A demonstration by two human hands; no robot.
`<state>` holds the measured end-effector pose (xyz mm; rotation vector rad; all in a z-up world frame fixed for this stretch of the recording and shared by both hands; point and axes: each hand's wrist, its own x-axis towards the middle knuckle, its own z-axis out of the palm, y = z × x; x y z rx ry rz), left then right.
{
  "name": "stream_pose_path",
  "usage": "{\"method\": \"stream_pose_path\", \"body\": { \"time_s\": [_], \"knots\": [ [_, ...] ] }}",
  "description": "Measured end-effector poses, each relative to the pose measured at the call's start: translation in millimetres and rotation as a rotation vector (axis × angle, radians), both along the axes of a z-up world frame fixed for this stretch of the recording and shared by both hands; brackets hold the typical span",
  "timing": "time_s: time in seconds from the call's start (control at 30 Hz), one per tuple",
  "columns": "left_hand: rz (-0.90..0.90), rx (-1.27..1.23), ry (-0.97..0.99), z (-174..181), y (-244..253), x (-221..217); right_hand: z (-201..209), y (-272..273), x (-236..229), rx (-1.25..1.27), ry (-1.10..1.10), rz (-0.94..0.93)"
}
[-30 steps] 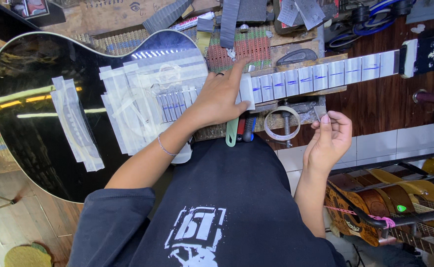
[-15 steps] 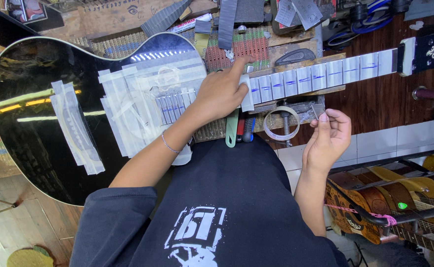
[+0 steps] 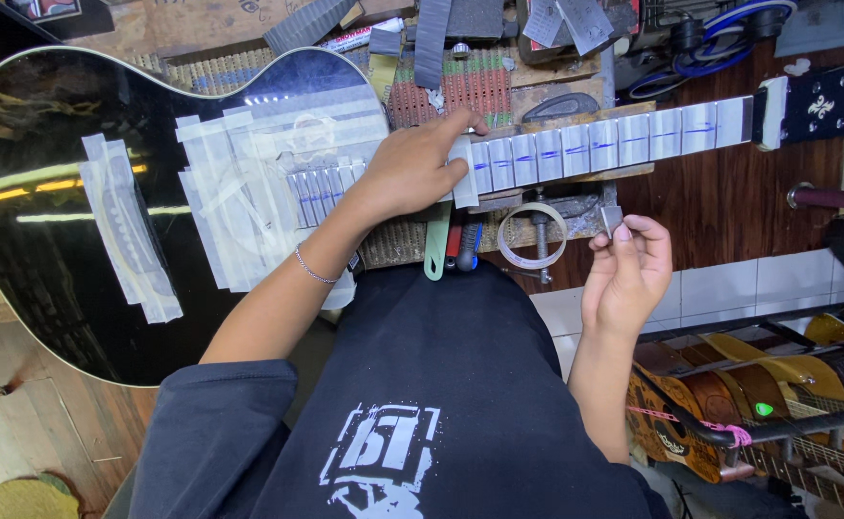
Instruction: The person applies strips of white masking tape to the fretboard of a black electric guitar. They use a small blade to cut the tape and smooth it down with their fingers, working along the length of the neck.
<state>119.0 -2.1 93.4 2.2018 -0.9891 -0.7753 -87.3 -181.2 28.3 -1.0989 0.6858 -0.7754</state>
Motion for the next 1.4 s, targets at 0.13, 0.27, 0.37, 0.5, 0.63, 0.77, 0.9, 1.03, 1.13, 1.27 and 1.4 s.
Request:
{"method": "stream_pose_path", "body": {
  "time_s": [0.13, 0.27, 0.37, 0.5, 0.63, 0.77, 0.9, 1.03, 1.13, 1.27, 1.4],
  "knots": [
    [0.104, -0.064, -0.024, -7, -1, -4, 14, 5, 3, 0.127, -0.045, 0.098],
    [0.131, -0.080, -0.094, -14, -1, -4, 24, 11, 6, 0.137, -0.054, 0.179],
    [0.082, -0.066, -0.040, -4, 3, -5, 21, 14, 2, 0.114, -0.037, 0.179],
    [-0.107, 0.077, 0.019, 8, 0, 3, 26, 25, -1, 0.091, 0.012, 0.178],
    [-0.114, 0.053, 0.002, -6, 0, 4, 16, 38, -2, 0.056, -0.008, 0.079],
    [-0.163, 0.089, -0.005, -15, 2, 7, 10, 51, 6, -0.016, -0.013, 0.044],
    [-0.191, 0.052, -0.014, -20, 5, 8, 11, 71, 11, -0.070, 0.009, -0.003],
    [-0.180, 0.008, 0.024, -20, 6, 10, 19, 84, 17, -0.183, 0.042, -0.003],
    [-0.185, -0.006, -0.002, -20, 6, 11, 27, 89, 22, -0.250, 0.077, 0.001],
    [-0.192, -0.019, -0.055, -8, 8, 9, 40, 96, 26, -0.331, 0.172, 0.028],
    [-0.170, -0.021, -0.047, -12, 7, 6, 49, 102, 27, -0.401, 0.217, 0.056]
  ]
}}
